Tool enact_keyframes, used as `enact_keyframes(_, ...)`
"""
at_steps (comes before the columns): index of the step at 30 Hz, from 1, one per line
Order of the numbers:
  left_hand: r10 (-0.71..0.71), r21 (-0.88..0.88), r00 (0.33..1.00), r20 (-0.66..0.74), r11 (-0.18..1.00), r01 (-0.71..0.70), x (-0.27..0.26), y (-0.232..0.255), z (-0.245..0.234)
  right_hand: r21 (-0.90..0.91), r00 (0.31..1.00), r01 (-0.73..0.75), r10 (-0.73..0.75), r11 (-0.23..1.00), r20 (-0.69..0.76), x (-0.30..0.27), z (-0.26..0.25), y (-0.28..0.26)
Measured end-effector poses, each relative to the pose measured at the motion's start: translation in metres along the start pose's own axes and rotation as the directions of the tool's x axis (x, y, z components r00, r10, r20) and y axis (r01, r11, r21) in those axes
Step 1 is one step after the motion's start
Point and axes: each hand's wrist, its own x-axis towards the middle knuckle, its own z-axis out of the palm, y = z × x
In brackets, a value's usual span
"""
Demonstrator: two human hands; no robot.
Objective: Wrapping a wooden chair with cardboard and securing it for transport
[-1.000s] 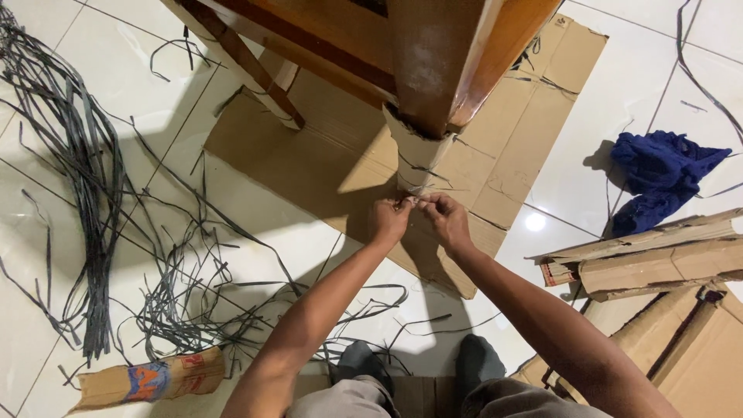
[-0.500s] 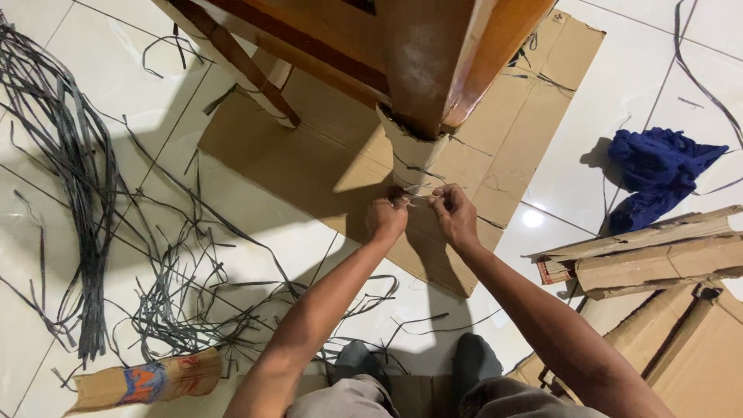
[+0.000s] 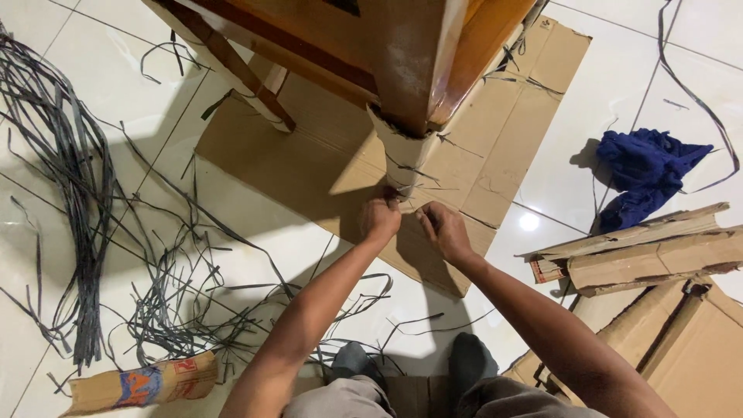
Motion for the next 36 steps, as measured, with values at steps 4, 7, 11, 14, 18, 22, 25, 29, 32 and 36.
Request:
enact_keyframes(4, -0.02, 0.022, 1.0, -0.02, 1.0, 0.021, 0.003, 0.001, 0.007, -0.04, 0.999, 0.036, -0.036, 0.999, -0.002, -0.006, 0.004, 0.013)
enact_keyframes(7, -0.064, -0.039, 0.995, 0.072, 0.997, 0.067, 0.0, 0.002, -0.006, -0.077, 0.999, 0.047, -0.047, 0.996, 0.001, -0.013, -0.004, 0.002)
enact_keyframes(11, -0.025, -0.037, 0.997, 0.07, 0.999, 0.028, -0.003, 0.0, -0.014, -0.04, 0.999, 0.041, -0.042, 0.998, -0.01, -0.021, -0.008, 0.007)
enact_keyframes(14, -0.027, -0.066, 0.996, 0.081, 0.997, 0.033, -0.011, 0.012, -0.035, -0.044, 0.999, 0.041, -0.041, 0.998, -0.012, -0.026, -0.01, 0.016)
enact_keyframes(18, 0.021, -0.215, 0.998, 0.051, 0.977, -0.009, -0.036, 0.06, -0.1, -0.063, 1.0, 0.013, -0.014, 0.998, -0.01, -0.03, -0.014, 0.02)
enact_keyframes(22, 0.129, -0.409, 0.971, -0.203, 0.889, -0.203, -0.017, 0.049, -0.095, -0.054, 0.999, 0.024, -0.026, 0.998, -0.032, -0.029, -0.023, 0.014)
enact_keyframes(25, 0.225, -0.374, 0.908, -0.352, 0.856, -0.357, -0.038, 0.078, -0.139, -0.029, 0.996, 0.028, -0.03, 0.999, -0.081, -0.024, -0.024, 0.02)
enact_keyframes(29, 0.321, -0.418, 0.834, -0.449, 0.75, -0.513, -0.07, 0.125, -0.197, -0.048, 0.987, 0.04, -0.047, 0.998, -0.157, -0.01, -0.042, 0.017)
enact_keyframes(32, 0.345, -0.406, 0.806, -0.48, 0.727, -0.553, -0.087, 0.152, -0.24, -0.002, 0.962, 0.076, -0.074, 0.997, -0.262, 0.01, -0.067, 0.002)
enact_keyframes(36, 0.567, -0.18, 0.501, -0.654, 0.526, -0.831, -0.092, 0.179, -0.266, 0.023, 0.831, 0.257, -0.208, 0.966, -0.516, 0.045, -0.128, -0.083)
